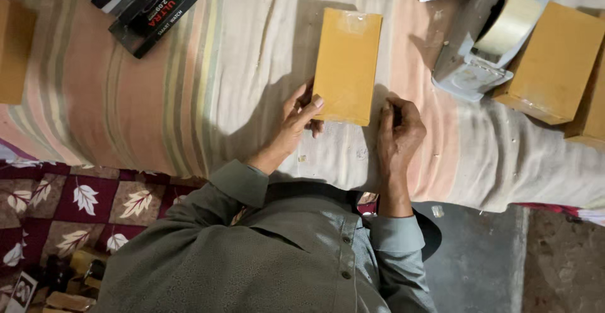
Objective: The person packs smart watches into boxes. They place the watch, strap, and charging cable into a white tray, insert the tray into a black product box, and then place the product box into a brown shipping box. The person seals the shipping box with clear tape.
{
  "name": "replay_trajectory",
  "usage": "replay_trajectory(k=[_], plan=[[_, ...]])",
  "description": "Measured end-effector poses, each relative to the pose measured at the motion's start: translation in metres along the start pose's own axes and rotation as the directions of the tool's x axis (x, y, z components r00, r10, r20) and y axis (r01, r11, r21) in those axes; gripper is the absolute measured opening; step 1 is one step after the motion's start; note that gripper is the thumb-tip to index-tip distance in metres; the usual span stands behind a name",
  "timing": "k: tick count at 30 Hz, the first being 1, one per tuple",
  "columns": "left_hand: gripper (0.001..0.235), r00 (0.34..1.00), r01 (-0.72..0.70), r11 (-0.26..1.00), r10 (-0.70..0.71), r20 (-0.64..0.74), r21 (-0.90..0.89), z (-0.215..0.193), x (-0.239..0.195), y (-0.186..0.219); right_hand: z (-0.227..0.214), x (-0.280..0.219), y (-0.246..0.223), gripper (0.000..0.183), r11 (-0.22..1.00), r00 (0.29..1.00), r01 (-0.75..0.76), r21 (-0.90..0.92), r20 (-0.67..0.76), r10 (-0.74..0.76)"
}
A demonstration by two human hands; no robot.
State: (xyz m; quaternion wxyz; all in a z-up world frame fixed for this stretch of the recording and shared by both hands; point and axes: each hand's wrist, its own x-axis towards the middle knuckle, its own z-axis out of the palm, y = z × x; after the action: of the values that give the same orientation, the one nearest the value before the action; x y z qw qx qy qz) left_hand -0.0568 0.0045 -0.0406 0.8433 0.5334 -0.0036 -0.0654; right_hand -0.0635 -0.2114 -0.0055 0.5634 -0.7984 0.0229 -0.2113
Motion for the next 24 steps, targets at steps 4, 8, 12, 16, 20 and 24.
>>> replay_trajectory(k=[4, 8, 12, 16, 20, 24], plan=[[0.068, 1.000, 0.019, 1.000, -0.019, 0.018, -0.015, 0.000, -0.001, 0.003, 0.000, 0.001, -0.002, 0.017, 0.981, 1.000, -0.012, -0.196, 0.002, 0.012], [0.070, 0.999, 0.027, 1.000, -0.027, 0.032, -0.015, -0.001, -0.001, 0.005, 0.000, 0.003, -0.003, 0.017, 0.984, 0.999, 0.046, -0.173, -0.002, -0.047], [0.075, 1.000, 0.025, 1.000, -0.025, 0.016, 0.013, -0.003, 0.002, -0.001, 0.000, 0.001, -0.002, 0.016, 0.980, 1.000, 0.001, -0.198, -0.006, -0.003], [0.082, 0.999, 0.050, 0.999, -0.050, -0.007, -0.001, -0.011, 0.004, -0.014, 0.000, 0.001, -0.002, 0.018, 0.988, 0.999, 0.042, -0.149, -0.010, -0.044], [0.085, 0.995, 0.071, 0.997, -0.073, -0.070, -0.026, -0.016, 0.007, -0.027, 0.000, 0.001, -0.002, 0.018, 0.991, 1.000, 0.016, -0.135, -0.011, -0.017], [0.076, 1.000, 0.013, 0.998, -0.014, -0.016, -0.059, -0.014, 0.007, -0.026, 0.000, -0.001, -0.001, 0.018, 0.999, 1.000, -0.028, -0.036, 0.009, 0.029]])
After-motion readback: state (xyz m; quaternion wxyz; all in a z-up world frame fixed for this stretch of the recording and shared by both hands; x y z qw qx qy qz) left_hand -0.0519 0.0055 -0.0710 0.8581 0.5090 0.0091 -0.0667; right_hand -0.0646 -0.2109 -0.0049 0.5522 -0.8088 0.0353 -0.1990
